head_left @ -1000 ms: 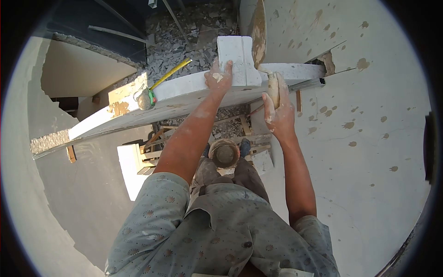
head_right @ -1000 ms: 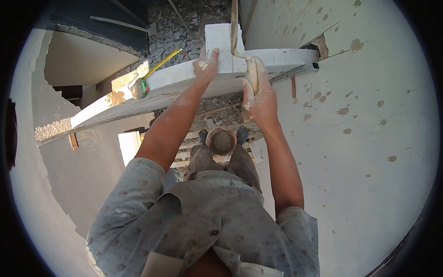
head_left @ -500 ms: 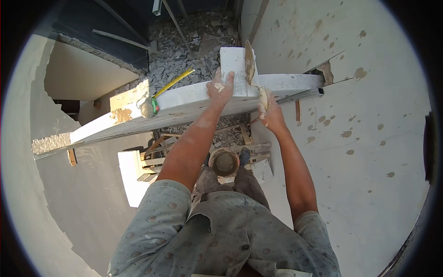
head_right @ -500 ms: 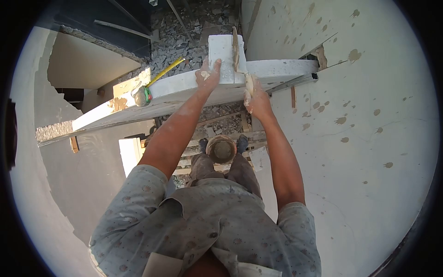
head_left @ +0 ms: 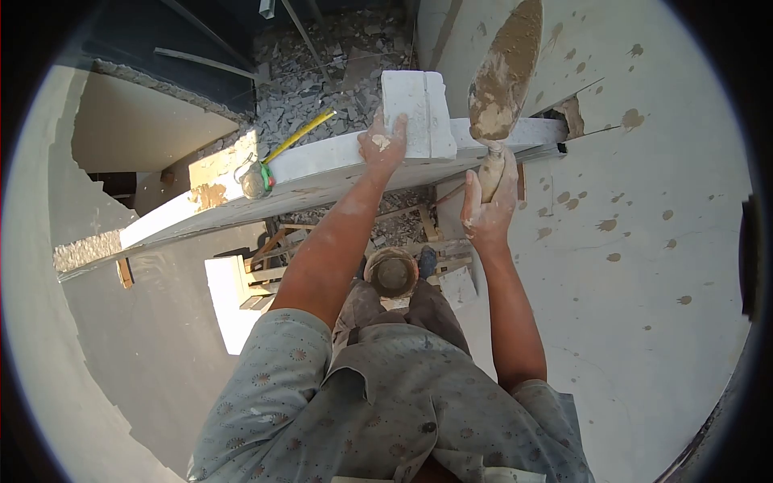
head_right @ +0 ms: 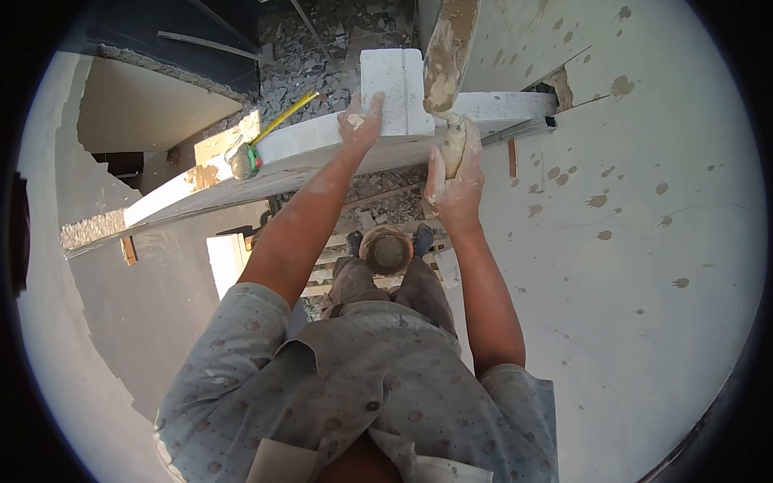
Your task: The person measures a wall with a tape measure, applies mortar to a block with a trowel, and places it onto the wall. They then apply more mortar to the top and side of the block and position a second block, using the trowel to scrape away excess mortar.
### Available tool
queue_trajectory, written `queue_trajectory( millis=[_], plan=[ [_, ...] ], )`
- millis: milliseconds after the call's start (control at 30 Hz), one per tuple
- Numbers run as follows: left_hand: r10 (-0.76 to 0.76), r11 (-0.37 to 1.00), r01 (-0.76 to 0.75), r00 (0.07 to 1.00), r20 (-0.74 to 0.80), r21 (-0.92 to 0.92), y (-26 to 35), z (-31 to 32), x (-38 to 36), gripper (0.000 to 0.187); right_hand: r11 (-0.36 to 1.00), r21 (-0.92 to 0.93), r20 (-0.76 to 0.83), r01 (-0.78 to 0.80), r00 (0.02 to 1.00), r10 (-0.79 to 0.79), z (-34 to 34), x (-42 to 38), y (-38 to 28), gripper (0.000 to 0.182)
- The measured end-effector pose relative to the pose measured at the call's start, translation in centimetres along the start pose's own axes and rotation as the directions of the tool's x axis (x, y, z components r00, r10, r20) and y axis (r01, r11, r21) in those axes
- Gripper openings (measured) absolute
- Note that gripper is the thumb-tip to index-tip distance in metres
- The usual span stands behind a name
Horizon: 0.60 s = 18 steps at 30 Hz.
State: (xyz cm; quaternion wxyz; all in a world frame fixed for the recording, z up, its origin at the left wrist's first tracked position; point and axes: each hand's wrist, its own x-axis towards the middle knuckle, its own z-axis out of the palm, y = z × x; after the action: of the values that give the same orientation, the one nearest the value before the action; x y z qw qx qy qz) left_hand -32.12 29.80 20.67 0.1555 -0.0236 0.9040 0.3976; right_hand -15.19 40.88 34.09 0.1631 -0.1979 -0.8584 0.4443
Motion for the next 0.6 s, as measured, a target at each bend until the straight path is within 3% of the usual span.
queue_trajectory(
  millis=[67,100,200,267,300,333,400,500,600],
  plan=[
    [0.001,1.000,-0.001,1.000,-0.021,0.003,-0.4,0.5,-0.1,0.077,0.988,0.009,0.082,-0.156,0.985,0.155,2.0,-2.4,4.1,0.058],
    [0.008,1.000,-0.008,1.000,-0.027,-0.005,-0.4,0.6,-0.1,0.077,0.959,-0.210,0.252,-0.191,0.937,0.242,1.8,-1.8,4.1,0.059],
    [0.018,1.000,-0.018,1.000,-0.023,-0.019,-0.6,0.6,0.2,0.076,0.988,-0.139,0.172,-0.063,0.981,0.087,0.5,-1.5,2.7,0.063],
    [-0.004,0.999,0.004,1.000,0.000,-0.042,-0.1,0.1,-0.4,0.076,0.992,-0.084,-0.087,0.099,0.990,-0.107,0.7,-2.3,0.9,0.064],
    [-0.013,0.999,0.012,1.000,-0.004,-0.037,-0.3,0.1,-0.5,0.075,0.978,-0.071,-0.235,0.195,0.950,-0.207,0.9,-2.3,0.5,0.064],
    [-0.014,0.999,0.014,1.000,-0.008,-0.033,-0.2,0.1,-0.4,0.075,0.995,-0.092,-0.064,0.037,0.997,-0.043,1.3,-2.8,1.9,0.062],
    [-0.002,0.999,0.001,1.000,-0.019,-0.038,-0.1,0.4,-0.3,0.075,0.947,-0.214,0.256,-0.237,0.923,0.289,1.7,-3.4,4.5,0.057],
    [0.020,0.999,-0.021,0.999,-0.033,-0.039,-0.2,0.4,0.7,0.075,0.986,-0.141,0.191,-0.083,0.976,0.109,-0.1,-3.0,3.1,0.058],
    [-0.016,1.000,0.016,1.000,-0.008,-0.026,-0.2,0.3,0.0,0.075,0.998,0.027,-0.160,0.048,0.986,-0.043,-0.2,-3.4,-0.6,0.062]
  ],
)
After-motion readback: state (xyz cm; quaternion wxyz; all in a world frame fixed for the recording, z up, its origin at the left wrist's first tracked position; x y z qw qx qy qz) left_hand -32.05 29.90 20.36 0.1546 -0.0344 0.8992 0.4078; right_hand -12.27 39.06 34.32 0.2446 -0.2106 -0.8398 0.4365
